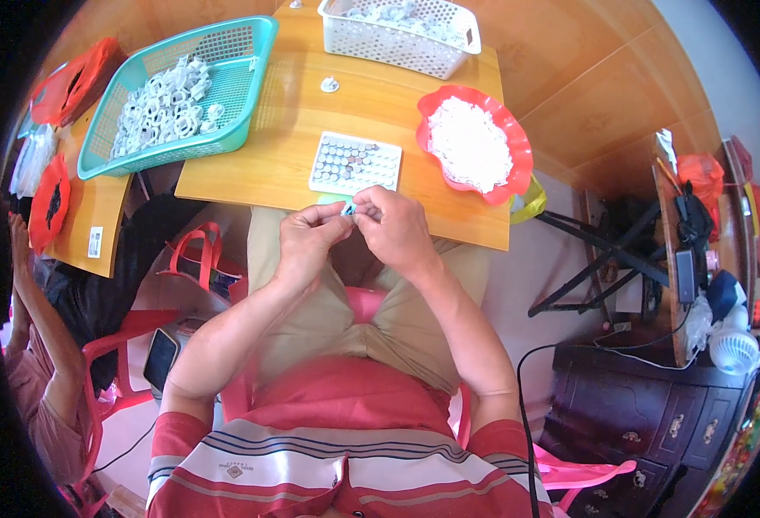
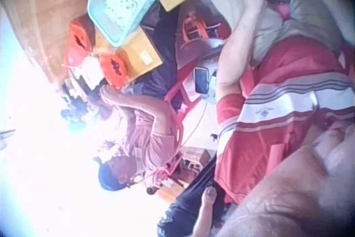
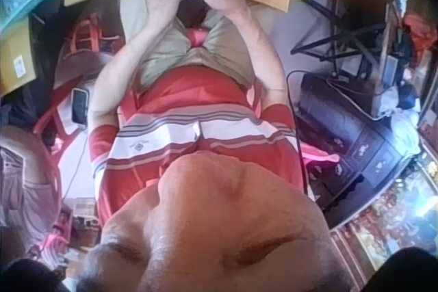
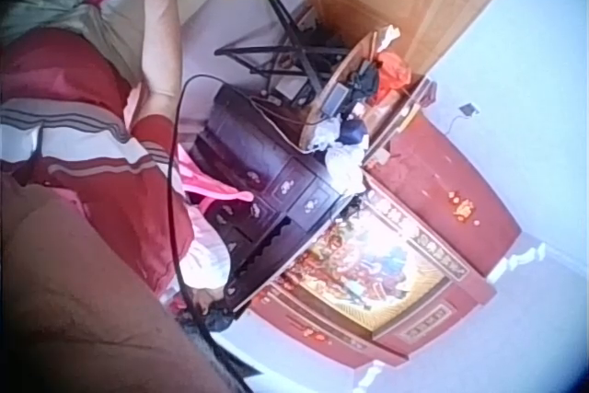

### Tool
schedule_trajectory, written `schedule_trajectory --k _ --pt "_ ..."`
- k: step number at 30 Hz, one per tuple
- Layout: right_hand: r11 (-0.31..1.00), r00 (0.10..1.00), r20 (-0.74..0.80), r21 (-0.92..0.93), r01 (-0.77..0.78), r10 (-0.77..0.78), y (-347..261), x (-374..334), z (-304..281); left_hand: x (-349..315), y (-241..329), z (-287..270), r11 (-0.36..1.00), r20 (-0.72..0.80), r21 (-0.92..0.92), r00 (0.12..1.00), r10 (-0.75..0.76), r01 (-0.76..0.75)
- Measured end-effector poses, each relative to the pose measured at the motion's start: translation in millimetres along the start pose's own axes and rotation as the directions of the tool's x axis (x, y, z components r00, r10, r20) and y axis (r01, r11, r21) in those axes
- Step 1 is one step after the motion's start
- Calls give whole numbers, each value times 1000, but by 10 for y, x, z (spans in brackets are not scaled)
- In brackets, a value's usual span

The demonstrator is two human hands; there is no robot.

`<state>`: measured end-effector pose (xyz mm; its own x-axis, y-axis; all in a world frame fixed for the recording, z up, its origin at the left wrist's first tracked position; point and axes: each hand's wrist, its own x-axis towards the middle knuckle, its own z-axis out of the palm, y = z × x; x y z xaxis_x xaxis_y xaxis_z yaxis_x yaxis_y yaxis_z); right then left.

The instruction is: The person picks up a white plastic base and a metal disc by hand, fits the disc into the base, and then places the assembled unit into a white basket.

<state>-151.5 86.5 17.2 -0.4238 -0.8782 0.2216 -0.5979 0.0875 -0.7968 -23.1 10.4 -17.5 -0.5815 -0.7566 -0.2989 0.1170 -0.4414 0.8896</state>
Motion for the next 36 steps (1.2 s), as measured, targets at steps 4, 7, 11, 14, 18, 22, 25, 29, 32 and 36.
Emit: schedule_trajectory --k 4,7,11,14,18,22,25,29,32,36 --pt "1000 1000 5 13 7 -7 10 12 -2 20 -39 -7 999 -12 -15 999 42 -42" --pt "1000 1000 -15 -6 25 -25 -16 2 12 24 -35 -18 999 -7 -8 999 49 -49" --pt "999 999 -35 -8 34 -35 -6 -10 14 11 -28 -14 997 -4 7 997 83 -83" --pt "1000 999 -48 -3 -18 18 -112 5 -19 -9 -20 -14 992 5 35 992 124 -124" --pt "995 996 32 -44 -84 85 -126 54 -79 -18 -53 -16 986 3 77 989 147 -146" --pt "994 989 93 -9 -111 111 -88 85 -96 -15 -55 -18 982 7 105 988 156 -156" --pt "993 988 102 34 -115 111 -51 89 -92 11 -82 -30 982 23 89 986 165 -166" --pt "992 994 57 81 -96 92 -65 46 -56 3 -41 -20 986 32 47 987 157 -158" --pt "999 1000 16 -33 6 -6 -105 25 -24 22 -58 -35 984 4 93 988 154 -154" --pt "952 972 13 -201 230 -233 -144 28 -13 18 -37 -39 989 6 58 990 139 -139"
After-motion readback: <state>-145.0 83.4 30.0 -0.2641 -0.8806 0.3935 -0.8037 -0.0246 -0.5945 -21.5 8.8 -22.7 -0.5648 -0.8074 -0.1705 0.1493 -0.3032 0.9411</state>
